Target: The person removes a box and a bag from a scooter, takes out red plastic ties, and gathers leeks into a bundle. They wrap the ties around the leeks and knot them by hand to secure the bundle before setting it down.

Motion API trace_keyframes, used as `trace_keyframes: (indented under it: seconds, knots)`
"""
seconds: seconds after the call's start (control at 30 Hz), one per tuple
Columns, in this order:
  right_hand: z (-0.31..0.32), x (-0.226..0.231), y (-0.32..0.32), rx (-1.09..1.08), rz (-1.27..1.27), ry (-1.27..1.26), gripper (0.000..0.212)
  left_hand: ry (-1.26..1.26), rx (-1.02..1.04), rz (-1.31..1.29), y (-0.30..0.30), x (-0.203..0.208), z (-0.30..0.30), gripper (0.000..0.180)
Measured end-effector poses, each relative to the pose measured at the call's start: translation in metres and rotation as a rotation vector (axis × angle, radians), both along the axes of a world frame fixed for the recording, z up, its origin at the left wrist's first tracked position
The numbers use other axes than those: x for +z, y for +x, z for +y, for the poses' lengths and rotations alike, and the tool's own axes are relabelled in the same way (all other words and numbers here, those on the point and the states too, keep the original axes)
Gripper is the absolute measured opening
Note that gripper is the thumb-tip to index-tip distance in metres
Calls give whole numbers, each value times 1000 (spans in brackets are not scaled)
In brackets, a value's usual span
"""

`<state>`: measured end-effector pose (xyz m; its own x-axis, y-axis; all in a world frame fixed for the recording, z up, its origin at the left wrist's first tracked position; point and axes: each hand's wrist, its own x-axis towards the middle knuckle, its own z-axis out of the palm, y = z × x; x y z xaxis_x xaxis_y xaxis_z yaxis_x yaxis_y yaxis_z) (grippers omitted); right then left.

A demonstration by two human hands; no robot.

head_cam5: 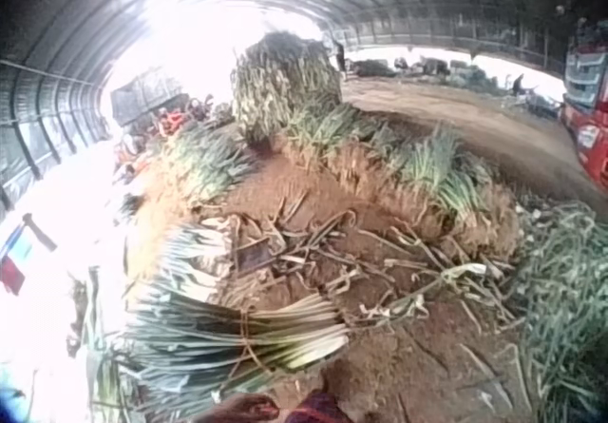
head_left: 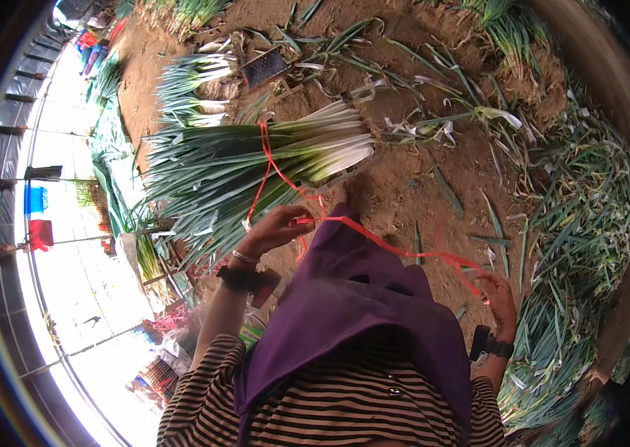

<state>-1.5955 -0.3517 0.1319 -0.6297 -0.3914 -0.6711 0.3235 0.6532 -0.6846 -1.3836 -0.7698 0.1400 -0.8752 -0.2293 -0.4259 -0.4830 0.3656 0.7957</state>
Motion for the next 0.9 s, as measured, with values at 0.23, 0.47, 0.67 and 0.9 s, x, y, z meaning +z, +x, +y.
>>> trace_keyframes:
  seconds: [0.23,0.47,0.67,0.9]
  knots:
    - [-57,-20,-50,-1,120,79,29,191,256,104,-56,-3,-76,23]
    - [-123,-34,-91,0,20,60,20,-269,447,233,-142,-41,-227,22]
    - [-202,-48,-142,28,14,192,23,-586,382,170,-217,-71,-337,24]
    - [-274,-145,-211,17,192,170,25,-607,290,103,-313,-162,-386,20]
